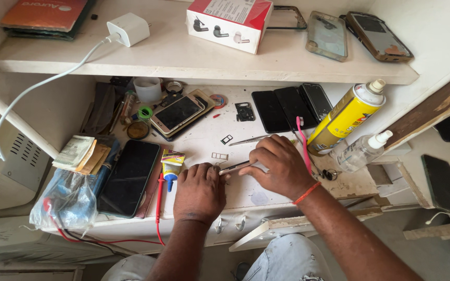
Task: The person holds a smartphone at a repair workbench, pries off its back cover, and works at the internals with a small screwdriver. They remove the back panel, set it aside, and continue unscrewing and handling the exposed phone body and battery area.
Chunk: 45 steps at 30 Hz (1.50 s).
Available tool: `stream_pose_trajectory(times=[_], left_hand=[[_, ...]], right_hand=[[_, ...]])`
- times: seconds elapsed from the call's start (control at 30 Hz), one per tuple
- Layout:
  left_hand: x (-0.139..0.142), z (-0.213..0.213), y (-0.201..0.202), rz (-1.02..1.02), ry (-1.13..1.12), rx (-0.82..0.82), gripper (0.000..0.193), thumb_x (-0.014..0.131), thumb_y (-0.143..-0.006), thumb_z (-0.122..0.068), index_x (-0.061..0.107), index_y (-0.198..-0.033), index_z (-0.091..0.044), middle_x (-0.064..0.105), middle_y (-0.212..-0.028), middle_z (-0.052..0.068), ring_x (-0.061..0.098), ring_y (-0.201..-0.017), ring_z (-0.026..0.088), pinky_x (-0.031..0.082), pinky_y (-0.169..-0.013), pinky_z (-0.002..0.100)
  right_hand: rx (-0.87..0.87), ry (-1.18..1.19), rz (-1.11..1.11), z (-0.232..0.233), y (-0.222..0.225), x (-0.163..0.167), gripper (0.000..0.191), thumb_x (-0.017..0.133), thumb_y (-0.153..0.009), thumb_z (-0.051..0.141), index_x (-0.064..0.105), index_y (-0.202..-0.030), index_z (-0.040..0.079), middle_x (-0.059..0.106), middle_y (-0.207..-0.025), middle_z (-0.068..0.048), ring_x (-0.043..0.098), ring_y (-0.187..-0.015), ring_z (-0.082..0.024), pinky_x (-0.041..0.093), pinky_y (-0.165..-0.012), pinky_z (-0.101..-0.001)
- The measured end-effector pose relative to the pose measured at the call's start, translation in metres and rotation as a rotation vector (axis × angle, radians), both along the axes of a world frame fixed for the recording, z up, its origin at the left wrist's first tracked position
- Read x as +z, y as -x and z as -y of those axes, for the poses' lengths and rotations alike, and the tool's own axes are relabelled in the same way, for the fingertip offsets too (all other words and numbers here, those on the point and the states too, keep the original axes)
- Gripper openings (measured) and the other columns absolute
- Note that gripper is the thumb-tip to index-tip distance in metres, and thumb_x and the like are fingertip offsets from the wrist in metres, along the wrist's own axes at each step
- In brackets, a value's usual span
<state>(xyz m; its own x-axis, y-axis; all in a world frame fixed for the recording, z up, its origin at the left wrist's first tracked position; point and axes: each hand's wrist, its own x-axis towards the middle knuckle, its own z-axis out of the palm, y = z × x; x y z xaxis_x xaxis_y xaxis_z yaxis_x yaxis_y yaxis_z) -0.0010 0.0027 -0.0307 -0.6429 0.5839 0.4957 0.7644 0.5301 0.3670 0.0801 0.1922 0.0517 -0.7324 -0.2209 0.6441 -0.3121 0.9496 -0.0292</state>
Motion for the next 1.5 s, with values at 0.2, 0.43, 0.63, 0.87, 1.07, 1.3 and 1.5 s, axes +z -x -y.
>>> stream_pose_trajectory(times=[0.2,0.43,0.63,0.87,1.07,1.3,1.5], left_hand=[[0.0,-0.001,0.0,0.024,0.006,-0.005,0.032,0.058,-0.096,-0.033,0.071,-0.108,-0.006,0.07,-0.106,0.008,0.063,-0.103,0.029,0.045,-0.09,0.047],[0.003,-0.001,-0.001,0.027,0.028,0.013,0.032,0.057,-0.095,-0.034,0.071,-0.104,-0.006,0.069,-0.107,0.009,0.062,-0.101,0.03,0.045,-0.088,0.047],[0.004,-0.001,-0.001,0.047,0.025,0.0,0.031,0.056,-0.097,-0.035,0.07,-0.104,-0.007,0.069,-0.104,0.007,0.062,-0.102,0.029,0.044,-0.091,0.047],[0.004,-0.001,-0.001,0.024,0.033,0.01,0.031,0.057,-0.096,-0.035,0.069,-0.103,-0.007,0.068,-0.105,0.008,0.062,-0.102,0.029,0.044,-0.092,0.047],[0.003,-0.001,-0.001,0.041,0.033,0.006,0.03,0.057,-0.097,-0.035,0.069,-0.102,-0.008,0.069,-0.105,0.007,0.062,-0.103,0.029,0.044,-0.092,0.048],[0.004,-0.001,-0.001,0.035,0.012,0.017,0.031,0.057,-0.097,-0.035,0.069,-0.105,-0.008,0.069,-0.106,0.008,0.062,-0.101,0.03,0.044,-0.089,0.047],[0.006,-0.001,-0.002,0.07,0.064,0.021,0.032,0.055,-0.097,-0.036,0.069,-0.104,-0.008,0.068,-0.107,0.008,0.061,-0.102,0.03,0.044,-0.09,0.047]], right_hand=[[-0.047,-0.006,0.039,-0.006,0.001,0.001,0.041,0.093,-0.067,0.034,0.06,-0.075,0.012,0.058,-0.082,-0.001,0.058,-0.08,-0.025,0.048,-0.072,-0.0409],[-0.074,-0.014,0.015,-0.008,-0.003,0.004,0.041,0.094,-0.065,0.035,0.061,-0.074,0.013,0.058,-0.082,-0.001,0.059,-0.081,-0.025,0.05,-0.072,-0.0404],[-0.117,0.009,0.06,-0.018,-0.006,0.005,0.039,0.094,-0.064,0.032,0.063,-0.076,0.011,0.059,-0.084,-0.001,0.06,-0.082,-0.024,0.052,-0.07,-0.0389],[-0.13,-0.026,0.048,-0.027,-0.005,0.004,0.046,0.097,-0.058,0.039,0.062,-0.071,0.012,0.056,-0.078,0.0,0.058,-0.076,-0.024,0.05,-0.068,-0.0402],[-0.124,0.026,0.062,-0.035,-0.009,0.003,0.041,0.095,-0.062,0.032,0.065,-0.078,0.01,0.057,-0.083,-0.003,0.061,-0.081,-0.025,0.052,-0.07,-0.0399],[-0.139,0.056,0.064,-0.041,-0.006,0.002,0.043,0.097,-0.061,0.033,0.063,-0.073,0.009,0.058,-0.077,-0.001,0.062,-0.073,-0.024,0.053,-0.064,-0.0384],[-0.115,0.004,0.038,-0.044,-0.006,0.007,0.048,0.097,-0.058,0.039,0.061,-0.069,0.01,0.057,-0.071,-0.001,0.061,-0.066,-0.023,0.052,-0.059,-0.038]])
